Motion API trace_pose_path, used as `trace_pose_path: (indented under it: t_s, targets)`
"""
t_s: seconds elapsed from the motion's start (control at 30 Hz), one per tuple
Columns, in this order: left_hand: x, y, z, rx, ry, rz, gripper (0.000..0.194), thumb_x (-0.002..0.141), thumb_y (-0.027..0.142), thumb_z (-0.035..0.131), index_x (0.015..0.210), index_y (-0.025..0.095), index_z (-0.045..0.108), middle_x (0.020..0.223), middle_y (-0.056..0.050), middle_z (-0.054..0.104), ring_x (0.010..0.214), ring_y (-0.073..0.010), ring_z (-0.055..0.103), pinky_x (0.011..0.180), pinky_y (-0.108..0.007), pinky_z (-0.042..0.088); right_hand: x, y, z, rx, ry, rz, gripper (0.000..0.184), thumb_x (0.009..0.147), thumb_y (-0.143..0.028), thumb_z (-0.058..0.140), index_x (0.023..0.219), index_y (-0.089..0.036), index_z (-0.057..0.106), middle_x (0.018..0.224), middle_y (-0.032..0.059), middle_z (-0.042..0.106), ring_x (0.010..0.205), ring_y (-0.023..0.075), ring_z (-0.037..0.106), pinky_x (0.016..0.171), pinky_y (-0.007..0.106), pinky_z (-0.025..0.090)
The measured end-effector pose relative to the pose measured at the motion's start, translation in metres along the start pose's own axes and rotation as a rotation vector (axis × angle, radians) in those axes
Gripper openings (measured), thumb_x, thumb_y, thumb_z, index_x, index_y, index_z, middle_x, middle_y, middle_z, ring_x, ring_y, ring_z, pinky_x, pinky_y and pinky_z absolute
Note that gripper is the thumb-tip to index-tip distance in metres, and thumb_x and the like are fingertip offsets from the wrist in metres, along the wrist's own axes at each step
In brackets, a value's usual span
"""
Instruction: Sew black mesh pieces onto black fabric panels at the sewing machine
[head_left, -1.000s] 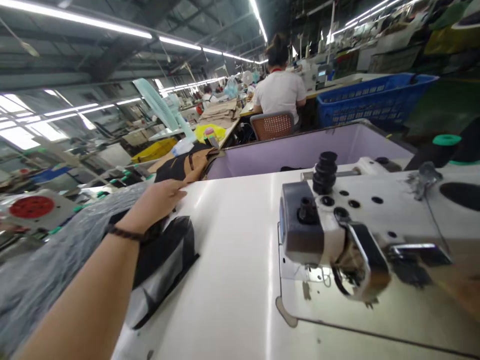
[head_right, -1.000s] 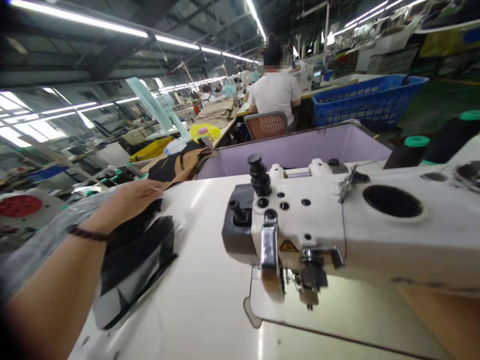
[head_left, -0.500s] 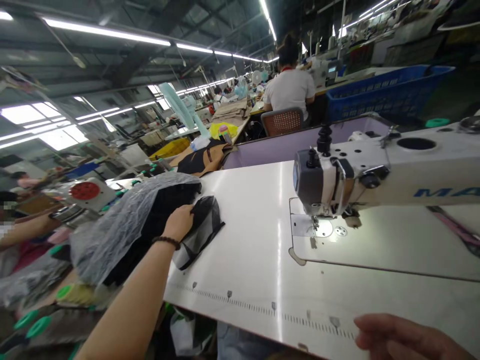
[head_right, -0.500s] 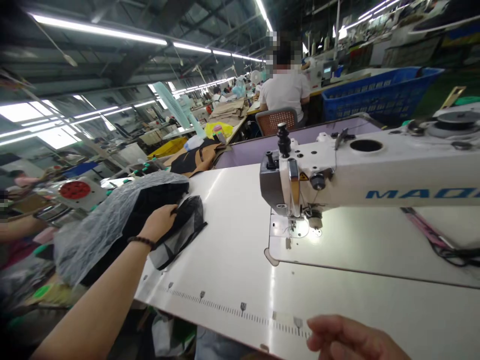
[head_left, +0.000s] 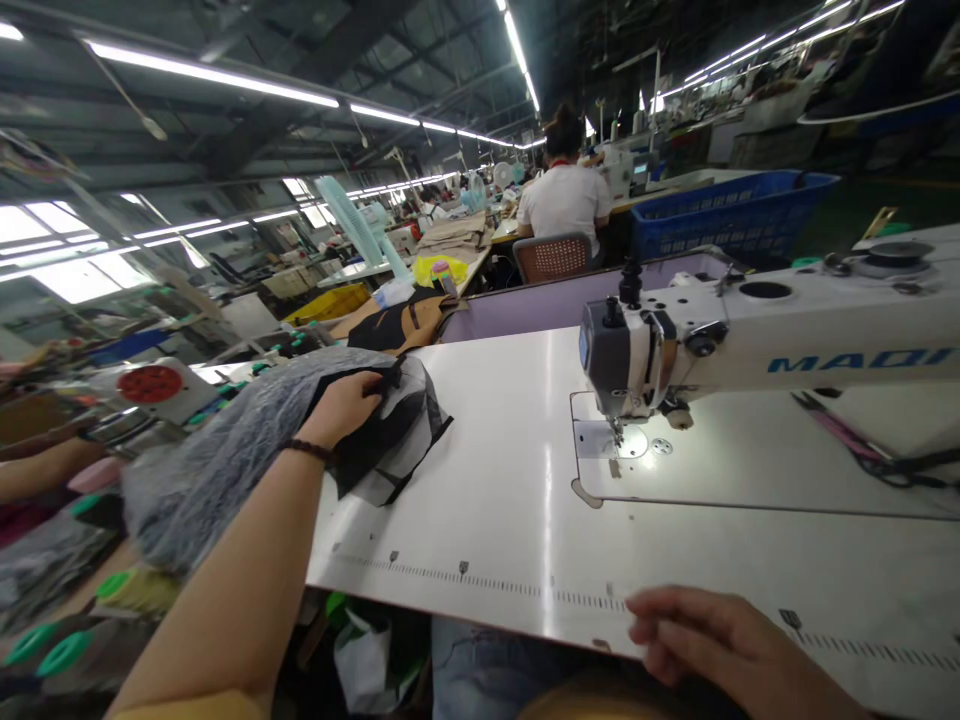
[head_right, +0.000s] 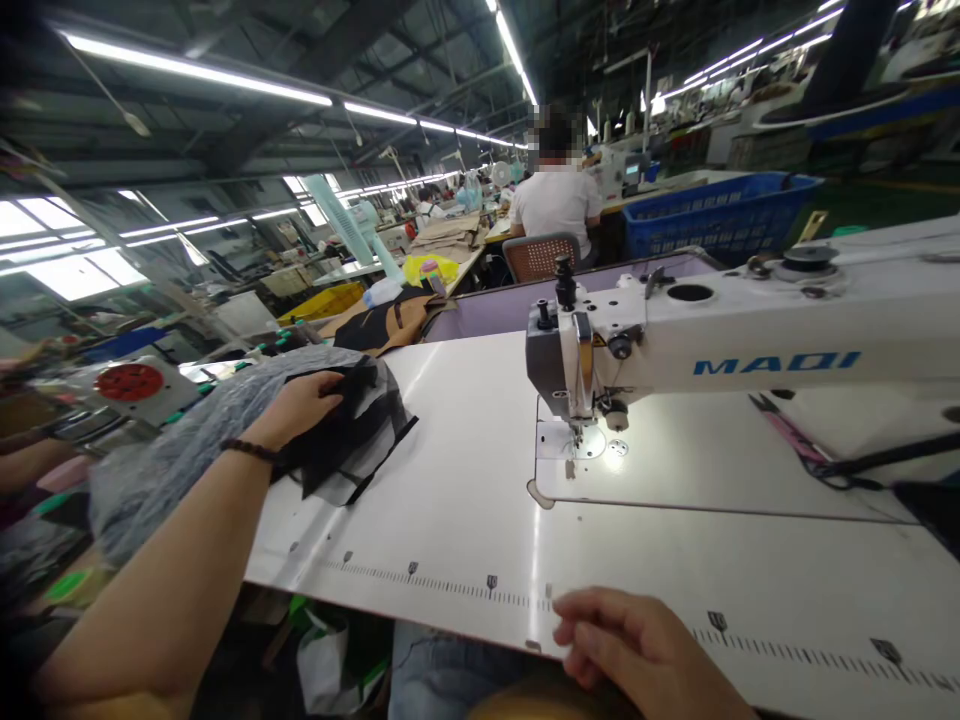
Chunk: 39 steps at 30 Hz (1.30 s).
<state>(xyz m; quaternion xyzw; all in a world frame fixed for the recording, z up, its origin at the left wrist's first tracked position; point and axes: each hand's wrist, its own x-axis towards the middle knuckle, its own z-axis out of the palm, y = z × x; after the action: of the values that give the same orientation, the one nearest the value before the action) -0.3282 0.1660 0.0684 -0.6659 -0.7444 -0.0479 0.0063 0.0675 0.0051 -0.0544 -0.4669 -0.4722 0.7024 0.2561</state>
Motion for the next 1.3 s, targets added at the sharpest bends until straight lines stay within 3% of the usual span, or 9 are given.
trace_pose_path:
  t_s: [0.17, 0.27, 0.37, 0.6, 0.73, 0.87, 1.0, 1.17, 1.3]
  targets:
    - [-0.049, 0.063, -0.013, -0.348, -0.152, 0.174, 0.038, 0.074, 0.024, 0.047, 0.111, 0.016, 0.052, 0.084, 0.0, 0.062, 0.06, -0.0116, 0.059, 0.057, -0.021, 0.048, 0.046, -0.024, 0.047, 0.139, 0.017, -0.234, 0.056, 0.062, -0.042, 0.07, 0.108, -0.016, 0.049, 0.102, 0.011, 0.058, 0.083, 0.0206, 0.06, 0.072, 0.034, 0.05]
    - [-0.079, 0.099, 0.002, -0.628, -0.296, 0.178, 0.031, 0.073, 0.027, 0.05, 0.102, 0.015, 0.052, 0.073, 0.001, 0.058, 0.047, -0.0094, 0.054, 0.045, -0.02, 0.045, 0.058, -0.028, 0.059, 0.164, 0.061, -0.314, 0.044, 0.058, -0.04, 0.073, 0.088, -0.016, 0.052, 0.085, 0.0058, 0.06, 0.072, 0.0179, 0.06, 0.065, 0.031, 0.049]
    - [-0.097, 0.115, 0.016, -0.807, -0.421, 0.17, 0.026, 0.075, 0.031, 0.052, 0.096, 0.015, 0.05, 0.066, 0.003, 0.051, 0.042, -0.0068, 0.049, 0.037, -0.016, 0.039, 0.056, -0.029, 0.054, 0.142, 0.123, -0.266, 0.034, 0.065, -0.046, 0.067, 0.068, -0.016, 0.05, 0.062, 0.0009, 0.058, 0.059, 0.0152, 0.058, 0.058, 0.028, 0.047]
    - [-0.104, 0.126, 0.039, -1.208, -0.536, 0.076, 0.025, 0.075, 0.037, 0.057, 0.084, 0.016, 0.048, 0.061, 0.006, 0.044, 0.035, -0.0023, 0.04, 0.029, -0.013, 0.027, 0.049, -0.02, 0.038, 0.213, 0.242, -0.263, 0.032, 0.059, -0.039, 0.072, 0.068, -0.017, 0.051, 0.059, -0.0024, 0.057, 0.056, 0.0122, 0.055, 0.052, 0.024, 0.043]
    - [-0.097, 0.126, 0.046, -1.305, -0.471, -0.013, 0.023, 0.076, 0.037, 0.056, 0.074, 0.015, 0.047, 0.06, 0.004, 0.048, 0.034, -0.002, 0.038, 0.03, -0.012, 0.025, 0.048, -0.017, 0.03, 0.264, 0.278, -0.262, 0.023, 0.063, -0.035, 0.068, 0.065, -0.015, 0.056, 0.06, 0.0002, 0.06, 0.057, 0.0128, 0.055, 0.057, 0.026, 0.044]
    - [-0.081, 0.115, 0.053, -1.308, -0.311, -0.071, 0.02, 0.07, 0.029, 0.062, 0.069, 0.014, 0.049, 0.05, 0.006, 0.041, 0.037, -0.0023, 0.035, 0.032, -0.011, 0.024, 0.041, -0.022, 0.023, 0.396, 0.185, -0.326, 0.013, 0.063, -0.026, 0.065, 0.067, -0.015, 0.057, 0.062, -0.0003, 0.06, 0.054, 0.0111, 0.053, 0.056, 0.025, 0.044]
    - [-0.074, 0.112, 0.055, -1.322, -0.323, -0.06, 0.02, 0.069, 0.03, 0.063, 0.071, 0.014, 0.051, 0.052, 0.006, 0.042, 0.039, -0.0026, 0.034, 0.033, -0.011, 0.024, 0.036, -0.027, 0.024, 0.435, 0.187, -0.282, 0.024, 0.065, -0.033, 0.069, 0.066, -0.016, 0.051, 0.06, -0.0002, 0.059, 0.058, 0.0129, 0.057, 0.058, 0.026, 0.045]
    - [-0.079, 0.118, 0.055, -1.357, -0.348, -0.036, 0.022, 0.07, 0.034, 0.063, 0.074, 0.015, 0.052, 0.054, 0.006, 0.041, 0.04, -0.0031, 0.033, 0.034, -0.012, 0.024, 0.043, -0.025, 0.024, 0.47, 0.11, -0.239, 0.044, 0.063, -0.041, 0.073, 0.092, -0.015, 0.054, 0.078, 0.005, 0.064, 0.069, 0.016, 0.06, 0.067, 0.031, 0.048]
    - [-0.079, 0.121, 0.059, -1.267, -0.284, 0.043, 0.024, 0.074, 0.039, 0.058, 0.069, 0.015, 0.053, 0.051, 0.005, 0.042, 0.042, -0.0052, 0.034, 0.037, -0.015, 0.026, 0.043, -0.026, 0.023, 0.3, 0.155, -0.328, 0.03, 0.069, -0.041, 0.067, 0.078, -0.013, 0.059, 0.065, 0.0026, 0.062, 0.06, 0.0155, 0.059, 0.059, 0.029, 0.049]
